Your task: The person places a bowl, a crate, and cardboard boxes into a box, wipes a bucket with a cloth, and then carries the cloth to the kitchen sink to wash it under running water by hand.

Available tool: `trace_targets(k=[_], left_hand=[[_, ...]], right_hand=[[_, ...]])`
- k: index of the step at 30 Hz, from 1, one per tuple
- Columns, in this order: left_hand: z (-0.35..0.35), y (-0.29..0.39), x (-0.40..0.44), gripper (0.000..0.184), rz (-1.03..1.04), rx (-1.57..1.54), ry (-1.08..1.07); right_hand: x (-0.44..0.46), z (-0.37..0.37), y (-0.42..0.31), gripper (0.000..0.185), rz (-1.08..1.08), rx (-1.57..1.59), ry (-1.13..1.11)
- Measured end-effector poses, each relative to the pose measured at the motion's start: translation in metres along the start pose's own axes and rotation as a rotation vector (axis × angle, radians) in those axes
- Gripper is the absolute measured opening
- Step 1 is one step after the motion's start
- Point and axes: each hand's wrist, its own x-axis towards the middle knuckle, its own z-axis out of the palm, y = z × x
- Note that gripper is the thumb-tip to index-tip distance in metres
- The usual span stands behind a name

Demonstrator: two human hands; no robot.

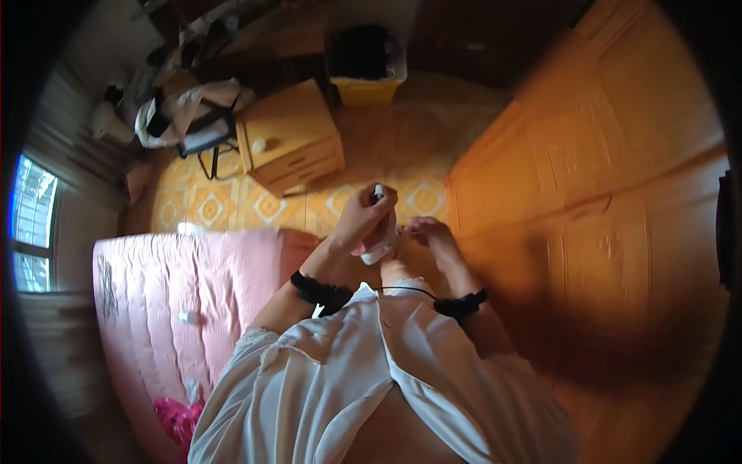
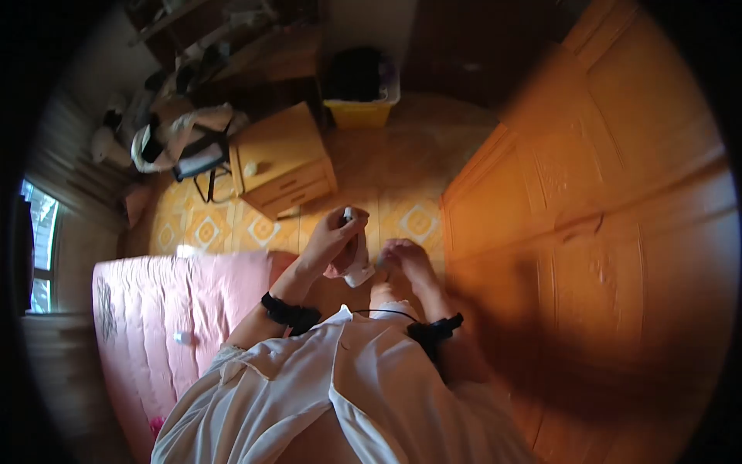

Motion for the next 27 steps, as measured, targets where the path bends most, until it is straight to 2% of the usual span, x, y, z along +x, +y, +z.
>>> trace_targets(k=[3,4,5,7,8,9,11,14,15,18,20,24,27], left_hand=[[0.002,0.016,0.109,0.030,-0.085,0.134,-0.011],[0.003,0.034,0.146,0.028,-0.066,0.109,-0.007],[0.005,0.053,0.183,0.027,-0.045,0.074,0.001],[0.001,0.084,0.244,0.027,-0.092,-0.037,0.001],[-0.004,0.089,0.275,0.027,-0.113,-0.100,0.007],[-0.009,0.091,0.305,0.026,-0.103,-0.116,0.035],[-0.017,0.095,0.368,0.026,-0.044,-0.096,0.091],[-0.022,0.111,0.466,0.026,-0.128,-0.118,0.112],[-0.018,0.107,0.507,0.024,-0.079,-0.127,0.131],[-0.011,0.127,0.617,0.023,-0.179,-0.078,-0.061],[0.010,0.138,0.690,0.028,-0.164,0.015,-0.132],[0.053,0.169,0.811,0.029,-0.022,0.111,-0.326],[0.092,0.197,0.887,0.027,-0.218,-0.009,-0.495]], right_hand=[[0.089,-0.015,-0.060,0.024,0.087,-0.075,-0.029],[0.111,-0.010,-0.100,0.025,0.097,-0.160,-0.012],[0.141,-0.019,-0.118,0.024,0.020,-0.103,-0.084],[0.192,-0.026,-0.162,0.023,0.012,-0.135,-0.048],[0.216,-0.030,-0.181,0.023,-0.005,-0.171,-0.034],[0.243,-0.038,-0.196,0.033,-0.020,-0.234,-0.066],[0.292,-0.049,-0.225,0.032,0.003,-0.217,-0.061],[0.377,-0.063,-0.267,0.030,0.048,-0.151,-0.044],[0.407,-0.070,-0.278,0.030,0.043,-0.147,-0.051],[0.497,-0.092,-0.315,0.028,-0.017,-0.100,-0.022],[0.543,-0.107,-0.360,0.025,0.004,-0.042,0.146],[0.621,-0.131,-0.439,0.026,-0.057,-0.013,0.251],[0.661,-0.164,-0.485,0.031,-0.106,0.023,0.351]])
